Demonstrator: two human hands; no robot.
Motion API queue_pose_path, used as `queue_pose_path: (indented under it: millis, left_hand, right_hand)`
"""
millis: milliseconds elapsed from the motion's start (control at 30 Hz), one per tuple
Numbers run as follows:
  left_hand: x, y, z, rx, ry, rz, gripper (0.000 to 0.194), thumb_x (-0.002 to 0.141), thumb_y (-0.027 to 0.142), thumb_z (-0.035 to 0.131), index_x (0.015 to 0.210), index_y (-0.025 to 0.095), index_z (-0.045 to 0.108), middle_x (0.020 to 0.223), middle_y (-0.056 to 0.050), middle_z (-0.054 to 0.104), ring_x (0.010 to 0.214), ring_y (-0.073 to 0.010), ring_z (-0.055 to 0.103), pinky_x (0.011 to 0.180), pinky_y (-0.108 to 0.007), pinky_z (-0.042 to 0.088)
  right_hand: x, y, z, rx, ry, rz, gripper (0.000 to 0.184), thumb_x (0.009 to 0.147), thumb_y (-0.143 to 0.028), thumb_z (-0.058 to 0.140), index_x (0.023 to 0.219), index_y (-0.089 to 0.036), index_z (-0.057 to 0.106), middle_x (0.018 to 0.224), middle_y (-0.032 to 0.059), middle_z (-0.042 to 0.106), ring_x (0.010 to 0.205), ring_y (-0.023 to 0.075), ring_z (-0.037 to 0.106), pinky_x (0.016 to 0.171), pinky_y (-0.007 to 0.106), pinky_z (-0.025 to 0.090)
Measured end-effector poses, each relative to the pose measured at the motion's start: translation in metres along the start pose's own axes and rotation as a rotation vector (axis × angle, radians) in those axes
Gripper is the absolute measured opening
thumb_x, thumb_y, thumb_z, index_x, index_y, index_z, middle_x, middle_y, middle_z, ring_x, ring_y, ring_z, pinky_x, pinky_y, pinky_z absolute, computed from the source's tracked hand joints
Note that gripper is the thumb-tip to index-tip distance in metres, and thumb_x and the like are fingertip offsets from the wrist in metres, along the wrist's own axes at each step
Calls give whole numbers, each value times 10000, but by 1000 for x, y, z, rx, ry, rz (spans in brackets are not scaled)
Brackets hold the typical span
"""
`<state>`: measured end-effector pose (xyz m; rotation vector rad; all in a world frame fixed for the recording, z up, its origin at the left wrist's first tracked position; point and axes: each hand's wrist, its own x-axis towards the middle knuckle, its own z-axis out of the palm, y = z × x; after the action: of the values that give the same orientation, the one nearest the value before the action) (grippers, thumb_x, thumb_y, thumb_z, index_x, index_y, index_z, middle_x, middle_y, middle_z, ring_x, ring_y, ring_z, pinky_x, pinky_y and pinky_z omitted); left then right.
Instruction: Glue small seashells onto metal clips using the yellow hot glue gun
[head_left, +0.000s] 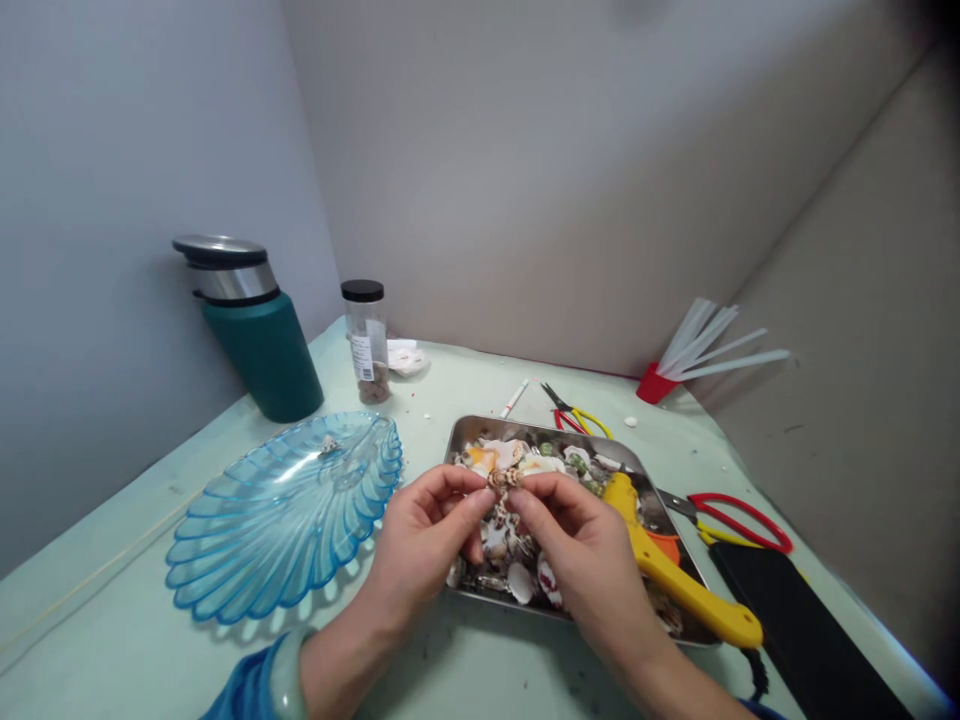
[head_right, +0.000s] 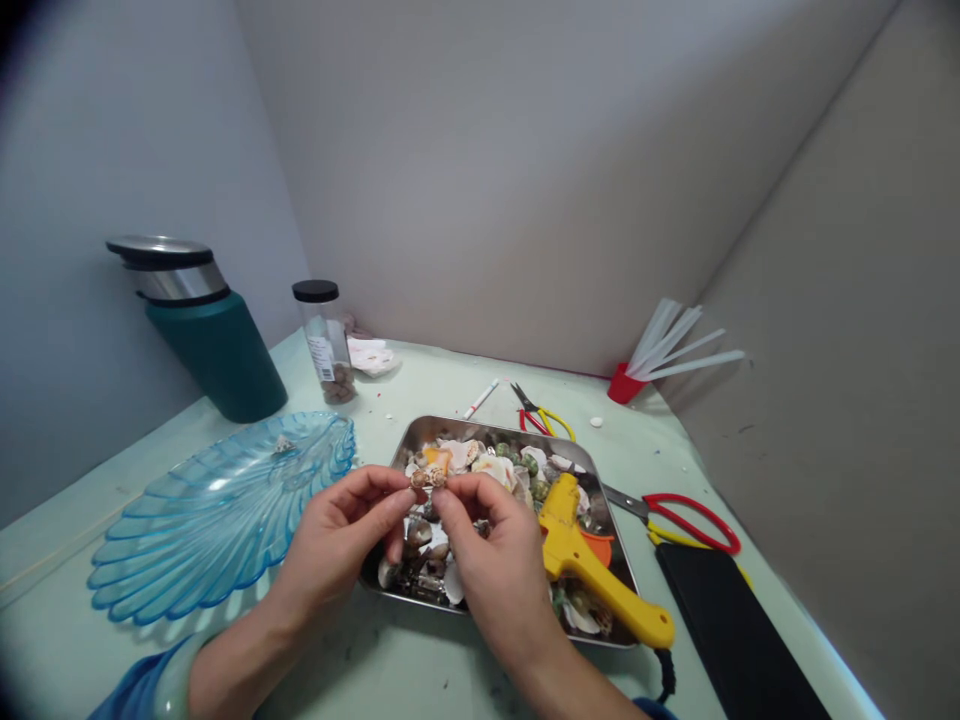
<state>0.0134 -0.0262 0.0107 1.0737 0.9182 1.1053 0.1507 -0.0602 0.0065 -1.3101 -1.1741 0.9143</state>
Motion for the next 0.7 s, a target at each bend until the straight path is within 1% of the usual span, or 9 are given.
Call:
queue_pose_path:
  millis: [133, 300, 500, 700]
  left_hand:
    - [0, 0, 0, 22, 2, 13, 211, 689, 309, 702, 722, 126, 601, 415, 67, 535, 344, -43, 466, 401, -140, 341]
    - [1, -1, -1, 38, -3, -11, 206, 692, 305, 696, 731, 125, 602, 386, 64, 532, 340, -48, 465, 401, -138, 333]
    - [0, 0, 0, 26, -7, -11, 212, 670, 294, 705, 737, 119, 605, 397, 64, 539, 344, -51, 473, 401, -141, 346]
    - [1, 0, 0, 15, 14, 6, 193, 682, 282, 695, 727, 125, 593, 398, 66, 537, 346, -47, 469, 407, -140, 344]
  right_hand:
    - [0, 0, 0, -11, -5, 5, 200, 794, -376, 634, 777, -177, 636, 700, 2, 604, 659, 149, 503, 600, 249, 395]
    - [0, 0, 1, -48, 18, -17, 193, 799, -370, 627, 767, -180, 629, 686, -3, 593, 654, 148, 506, 598, 250, 395]
    - [1, 1, 0, -61, 26, -43, 182, 805, -363, 621, 787, -183, 639, 740, 14, 631, 688, 163, 543, 628, 260, 422]
    - [-1, 0, 1, -95, 32, -71, 155, 804, -335, 626, 811, -184, 661, 794, 24, 656, 729, 169, 568, 652, 254, 436]
